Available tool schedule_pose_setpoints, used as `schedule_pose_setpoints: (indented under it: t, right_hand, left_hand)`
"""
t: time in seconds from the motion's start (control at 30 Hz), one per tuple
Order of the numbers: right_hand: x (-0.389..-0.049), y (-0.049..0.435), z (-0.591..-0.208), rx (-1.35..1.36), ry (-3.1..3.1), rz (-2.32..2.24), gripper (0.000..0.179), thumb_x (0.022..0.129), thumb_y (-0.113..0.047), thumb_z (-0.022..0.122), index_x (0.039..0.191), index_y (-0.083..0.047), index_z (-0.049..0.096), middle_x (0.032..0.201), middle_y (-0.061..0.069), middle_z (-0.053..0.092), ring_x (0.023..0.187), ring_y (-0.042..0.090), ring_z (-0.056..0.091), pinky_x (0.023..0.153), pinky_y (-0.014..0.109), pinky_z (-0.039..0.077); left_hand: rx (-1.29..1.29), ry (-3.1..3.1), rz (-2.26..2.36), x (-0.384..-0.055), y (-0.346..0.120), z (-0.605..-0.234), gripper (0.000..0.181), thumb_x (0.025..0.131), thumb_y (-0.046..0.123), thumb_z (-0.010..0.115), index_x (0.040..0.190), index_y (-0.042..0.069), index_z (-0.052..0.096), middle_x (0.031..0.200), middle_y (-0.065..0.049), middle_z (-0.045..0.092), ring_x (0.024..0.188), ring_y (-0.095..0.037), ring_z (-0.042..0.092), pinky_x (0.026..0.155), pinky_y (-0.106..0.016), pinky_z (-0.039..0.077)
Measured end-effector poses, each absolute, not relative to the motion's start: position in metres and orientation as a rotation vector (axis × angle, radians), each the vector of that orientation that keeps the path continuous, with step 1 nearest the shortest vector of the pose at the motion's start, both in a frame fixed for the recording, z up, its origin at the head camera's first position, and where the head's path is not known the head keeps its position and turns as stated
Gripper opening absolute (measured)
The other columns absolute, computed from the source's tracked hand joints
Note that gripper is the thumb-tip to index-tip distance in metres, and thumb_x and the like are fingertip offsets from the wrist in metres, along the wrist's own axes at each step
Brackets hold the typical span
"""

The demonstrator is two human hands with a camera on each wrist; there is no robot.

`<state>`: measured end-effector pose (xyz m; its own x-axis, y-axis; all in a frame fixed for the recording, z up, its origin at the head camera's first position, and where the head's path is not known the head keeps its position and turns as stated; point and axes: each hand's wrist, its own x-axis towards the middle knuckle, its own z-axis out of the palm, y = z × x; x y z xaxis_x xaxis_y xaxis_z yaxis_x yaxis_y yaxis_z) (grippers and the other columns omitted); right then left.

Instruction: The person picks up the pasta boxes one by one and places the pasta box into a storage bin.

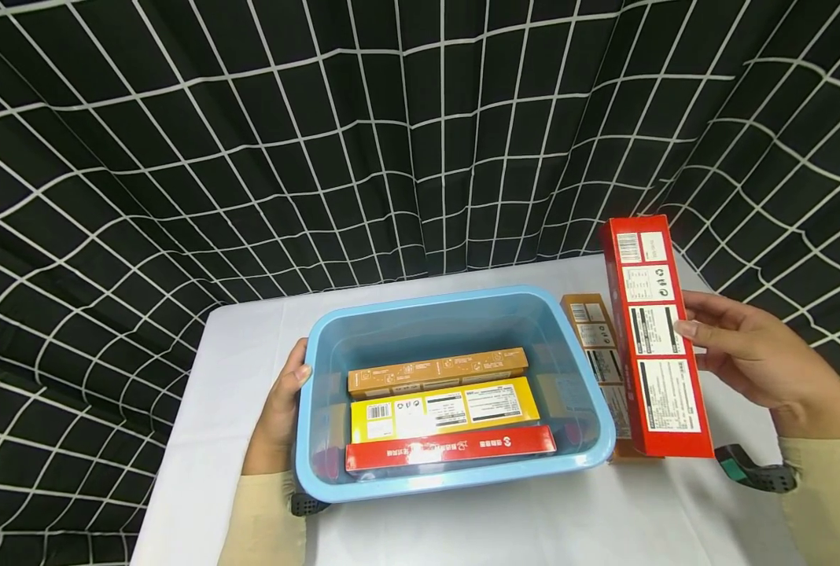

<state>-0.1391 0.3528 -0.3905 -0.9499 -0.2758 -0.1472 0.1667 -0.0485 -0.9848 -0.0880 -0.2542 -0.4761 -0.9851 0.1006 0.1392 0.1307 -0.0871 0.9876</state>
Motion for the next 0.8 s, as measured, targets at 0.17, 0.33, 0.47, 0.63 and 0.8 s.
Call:
schedule_pose_setpoints:
  t: [0.17,0.33,0.47,0.63,0.8]
  right_hand:
    - [-0.138,0.350,-0.388,-0.106,1.976,-2.080,0.045,0.110,0.002,0.057,0.140,-0.029,0.071,0.129,0.001,0.071,0.105,0.020,0.072,0.078,0.039,0.064]
    - [-0.136,0.346,-0.385,-0.103,2.012,-2.101,0.046,0.109,0.003,0.059,0.144,-0.026,0.068,0.131,0.001,0.068,0.106,0.019,0.071,0.077,0.040,0.064]
    - [-0.135,0.344,-0.381,-0.114,2.013,-2.114,0.047,0.109,0.004,0.059,0.147,-0.023,0.066,0.134,0.002,0.064,0.108,0.018,0.069,0.076,0.040,0.064]
    - [-0.133,0.341,-0.377,-0.113,2.052,-2.117,0.049,0.108,0.004,0.060,0.149,-0.023,0.064,0.136,0.002,0.062,0.109,0.018,0.068,0.076,0.039,0.064]
    - [-0.131,0.335,-0.372,-0.090,2.110,-2.143,0.049,0.108,0.003,0.061,0.151,-0.021,0.063,0.137,0.003,0.060,0.111,0.018,0.067,0.075,0.037,0.063]
  left_hand:
    - [-0.283,-2.111,-2.284,-0.088,-0.254,-0.476,0.056,0.101,0.034,0.041,0.151,0.009,0.048,0.137,-0.028,0.051,0.120,-0.037,0.052,0.096,-0.047,0.051]
    - [-0.274,-2.115,-2.282,-0.088,-0.255,-0.476,0.056,0.101,0.034,0.040,0.151,0.009,0.048,0.137,-0.027,0.052,0.120,-0.038,0.052,0.096,-0.047,0.051]
    - [-0.273,-2.118,-2.282,-0.088,-0.255,-0.476,0.056,0.101,0.035,0.040,0.151,0.009,0.048,0.138,-0.028,0.052,0.121,-0.038,0.051,0.097,-0.048,0.051]
    - [-0.273,-2.121,-2.267,-0.088,-0.254,-0.476,0.057,0.101,0.034,0.040,0.151,0.009,0.049,0.139,-0.030,0.052,0.121,-0.038,0.052,0.096,-0.048,0.052]
    - [-0.290,-2.108,-2.281,-0.088,-0.253,-0.475,0.056,0.101,0.032,0.039,0.151,0.007,0.047,0.140,-0.031,0.050,0.121,-0.038,0.053,0.097,-0.047,0.052]
